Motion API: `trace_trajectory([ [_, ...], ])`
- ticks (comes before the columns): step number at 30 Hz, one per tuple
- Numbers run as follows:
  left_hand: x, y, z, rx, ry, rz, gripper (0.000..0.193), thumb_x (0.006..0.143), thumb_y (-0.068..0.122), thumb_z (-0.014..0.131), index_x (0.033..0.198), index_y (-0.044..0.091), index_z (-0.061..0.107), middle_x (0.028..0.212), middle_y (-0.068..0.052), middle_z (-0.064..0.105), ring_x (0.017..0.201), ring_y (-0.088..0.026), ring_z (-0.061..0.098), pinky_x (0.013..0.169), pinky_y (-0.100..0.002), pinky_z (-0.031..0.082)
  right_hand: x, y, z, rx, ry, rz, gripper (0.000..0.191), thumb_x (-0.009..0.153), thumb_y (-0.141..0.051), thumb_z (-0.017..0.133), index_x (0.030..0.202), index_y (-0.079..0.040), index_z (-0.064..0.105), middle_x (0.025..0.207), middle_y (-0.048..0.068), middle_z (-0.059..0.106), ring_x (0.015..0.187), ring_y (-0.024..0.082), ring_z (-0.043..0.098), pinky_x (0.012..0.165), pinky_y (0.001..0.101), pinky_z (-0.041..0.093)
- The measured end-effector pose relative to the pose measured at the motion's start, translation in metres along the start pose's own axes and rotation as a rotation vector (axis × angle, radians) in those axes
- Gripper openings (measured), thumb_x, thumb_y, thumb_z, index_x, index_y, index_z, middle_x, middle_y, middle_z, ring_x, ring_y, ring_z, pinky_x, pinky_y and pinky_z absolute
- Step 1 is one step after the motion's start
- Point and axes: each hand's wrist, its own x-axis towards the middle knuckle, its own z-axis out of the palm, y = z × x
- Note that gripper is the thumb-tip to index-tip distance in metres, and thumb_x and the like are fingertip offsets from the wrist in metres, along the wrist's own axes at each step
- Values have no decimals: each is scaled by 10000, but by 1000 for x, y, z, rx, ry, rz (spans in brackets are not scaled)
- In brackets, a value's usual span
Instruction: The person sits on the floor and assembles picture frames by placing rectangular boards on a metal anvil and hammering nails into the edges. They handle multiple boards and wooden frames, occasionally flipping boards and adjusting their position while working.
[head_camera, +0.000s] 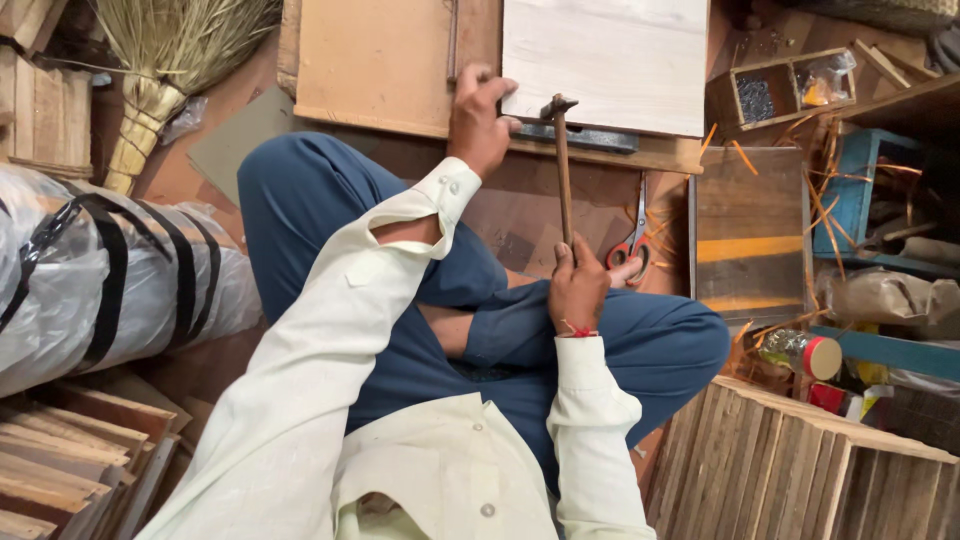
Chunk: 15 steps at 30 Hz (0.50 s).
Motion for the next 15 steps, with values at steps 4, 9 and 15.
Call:
trace_trajectory([
  [4,-7,2,-6,0,-79,-162,336,733,-39,806,1057,50,777,987,-167,735,932,-342,712,843,-397,570,-4,3,2,-53,-20,30,273,996,-142,651,1233,-23,715,846,205,739,767,308,713,773,368,528],
  [9,-5,1,-6,-37,-48,-166,277,735,-26,801,1007,16,768,982,-191,752,915,-342,741,817,-384,582,-3,-4,3,19,7,11,289,980,-147,652,1233,-19,708,855,148,749,774,257,727,847,335,525],
  [15,-2,0,-6,-83,-58,-227,248,714,16,820,959,14,778,932,-189,761,866,-320,760,785,-367,592,-9,-16,-7,-20,59,-131,257,985,-135,657,1196,3,708,671,95,711,646,234,687,1172,488,225],
])
